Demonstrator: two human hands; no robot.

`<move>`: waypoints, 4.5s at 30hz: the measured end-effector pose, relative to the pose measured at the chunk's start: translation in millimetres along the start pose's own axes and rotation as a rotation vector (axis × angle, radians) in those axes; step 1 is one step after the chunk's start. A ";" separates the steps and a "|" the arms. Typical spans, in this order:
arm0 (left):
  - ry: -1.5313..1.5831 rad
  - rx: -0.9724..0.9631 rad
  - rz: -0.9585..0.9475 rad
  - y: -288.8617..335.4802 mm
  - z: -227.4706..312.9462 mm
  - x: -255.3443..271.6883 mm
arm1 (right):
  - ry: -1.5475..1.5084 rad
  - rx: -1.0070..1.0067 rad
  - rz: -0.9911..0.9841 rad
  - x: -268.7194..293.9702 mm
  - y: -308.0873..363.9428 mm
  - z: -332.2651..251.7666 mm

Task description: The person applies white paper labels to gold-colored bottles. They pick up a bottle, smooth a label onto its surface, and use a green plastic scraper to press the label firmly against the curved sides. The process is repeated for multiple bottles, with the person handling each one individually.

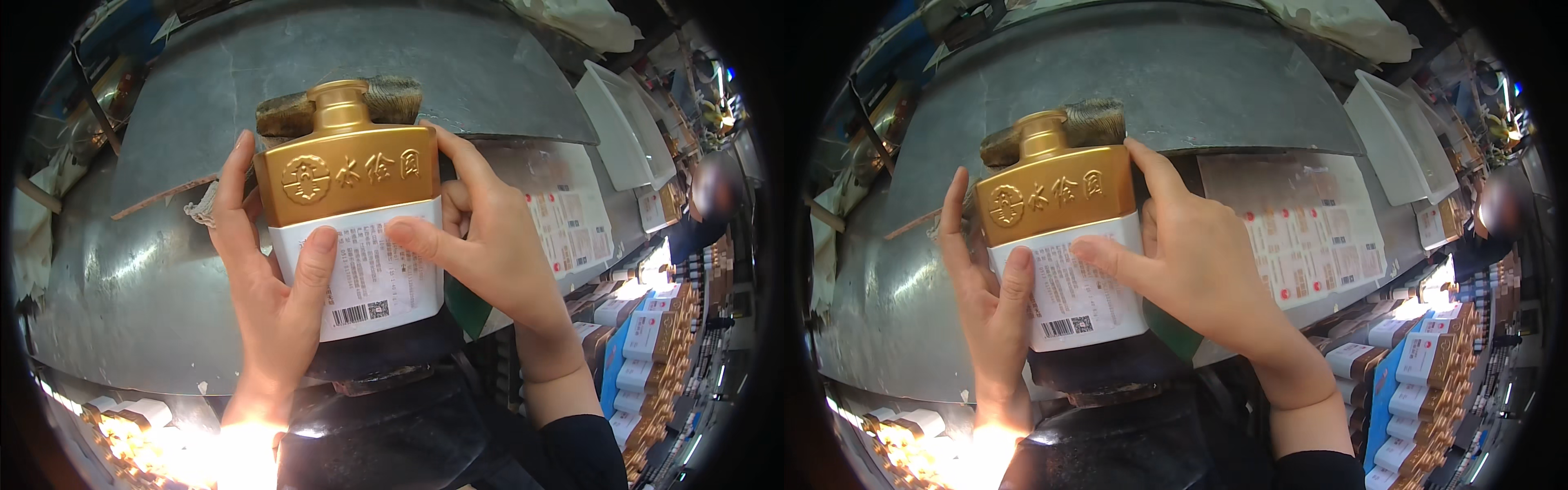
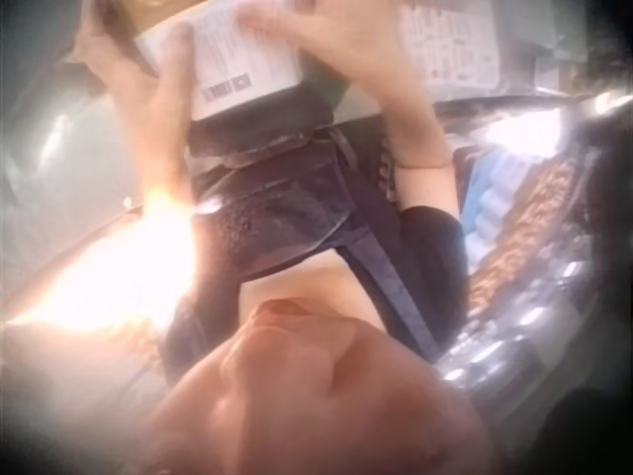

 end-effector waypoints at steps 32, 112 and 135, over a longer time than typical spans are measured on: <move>0.311 0.210 -0.049 3.5 7.1 -2.6 | -0.037 0.025 0.006 1.5 -0.2 3.9; 0.308 0.299 -0.250 21.6 2.4 17.3 | -0.078 -0.002 -0.195 12.6 5.4 12.7; 0.244 0.293 0.007 28.5 -8.7 37.4 | 0.439 1.201 -0.167 -13.0 40.0 -26.6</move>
Point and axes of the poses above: each hand's wrist, its own y-axis away from the middle knuckle, its own x-axis out of the back of the hand, z = x × y, the point moved 1 cm from there along -y, towards the middle knuckle, and after that the axes turned 4 degrees about x, right-handed, at the moved point
